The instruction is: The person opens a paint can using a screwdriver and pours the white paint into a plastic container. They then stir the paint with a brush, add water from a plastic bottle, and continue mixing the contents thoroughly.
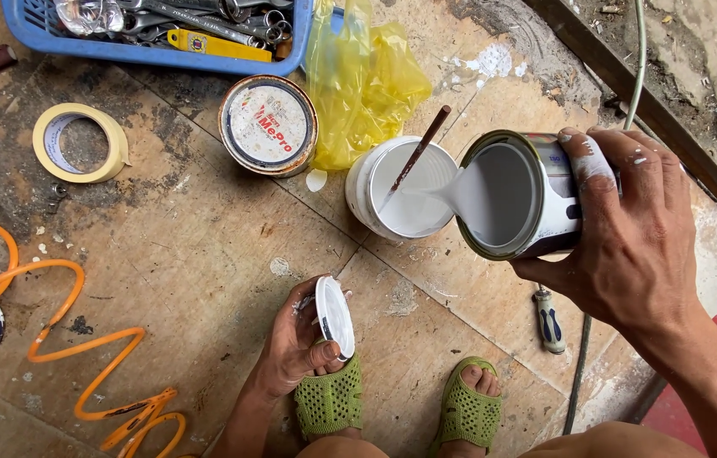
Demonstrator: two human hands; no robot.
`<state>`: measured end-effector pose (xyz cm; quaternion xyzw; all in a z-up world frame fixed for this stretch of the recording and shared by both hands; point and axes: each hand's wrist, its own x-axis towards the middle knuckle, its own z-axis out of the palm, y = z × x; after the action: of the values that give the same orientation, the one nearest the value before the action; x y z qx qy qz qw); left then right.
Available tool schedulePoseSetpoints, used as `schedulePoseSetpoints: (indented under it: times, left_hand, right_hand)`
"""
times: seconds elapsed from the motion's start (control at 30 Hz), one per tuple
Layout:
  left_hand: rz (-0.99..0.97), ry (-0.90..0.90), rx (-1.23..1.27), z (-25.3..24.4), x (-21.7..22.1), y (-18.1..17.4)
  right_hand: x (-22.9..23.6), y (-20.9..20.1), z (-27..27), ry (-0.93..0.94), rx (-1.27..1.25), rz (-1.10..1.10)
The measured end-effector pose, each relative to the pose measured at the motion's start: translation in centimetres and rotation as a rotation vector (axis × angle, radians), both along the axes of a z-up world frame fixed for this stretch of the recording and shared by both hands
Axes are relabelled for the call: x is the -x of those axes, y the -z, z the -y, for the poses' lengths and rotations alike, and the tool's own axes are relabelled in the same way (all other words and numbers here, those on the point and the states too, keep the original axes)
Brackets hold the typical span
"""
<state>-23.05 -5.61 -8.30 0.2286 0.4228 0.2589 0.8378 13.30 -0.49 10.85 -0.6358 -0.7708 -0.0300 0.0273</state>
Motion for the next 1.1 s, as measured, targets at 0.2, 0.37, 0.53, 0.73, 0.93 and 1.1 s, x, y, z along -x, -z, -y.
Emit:
schedulePoseSetpoints:
  times: [0.2,0.37,0.53,0.73,0.93,1.1]
  left_hand:
    - [-0.005,0.01,0.01,0.0,-0.2,0.4]
    - [0.034,0.004,0.005,0.2,-0.2,0.6]
    - [0.043,-0.011,-0.004,0.3,-0.5,0.7]
    - [0.012,0.013,0.008,0.3,-0.6,0.8]
    - [-0.014,-0.005,-0.011,0.4,-0.6,1.2]
    - [0.049,0.0,0.117,-0.1,-1.0,-0.5]
  right_hand:
    - [0.4,-0.3,-0.3,-0.041,-0.046,0.025]
    - [0.3,-0.1,-0.4,-0.066,-0.084,0.048]
    - [0.2,-0.1,-0.6,-0.061,-0.083,0.053]
    - [0.1,0.0,-0.7,-0.082,-0.096,0.077]
    - [0.2,0.0,-0.8,-0.1,-0.108,0.078]
    - [0.2,-0.2,-1.1,-0.105,-0.114,0.078]
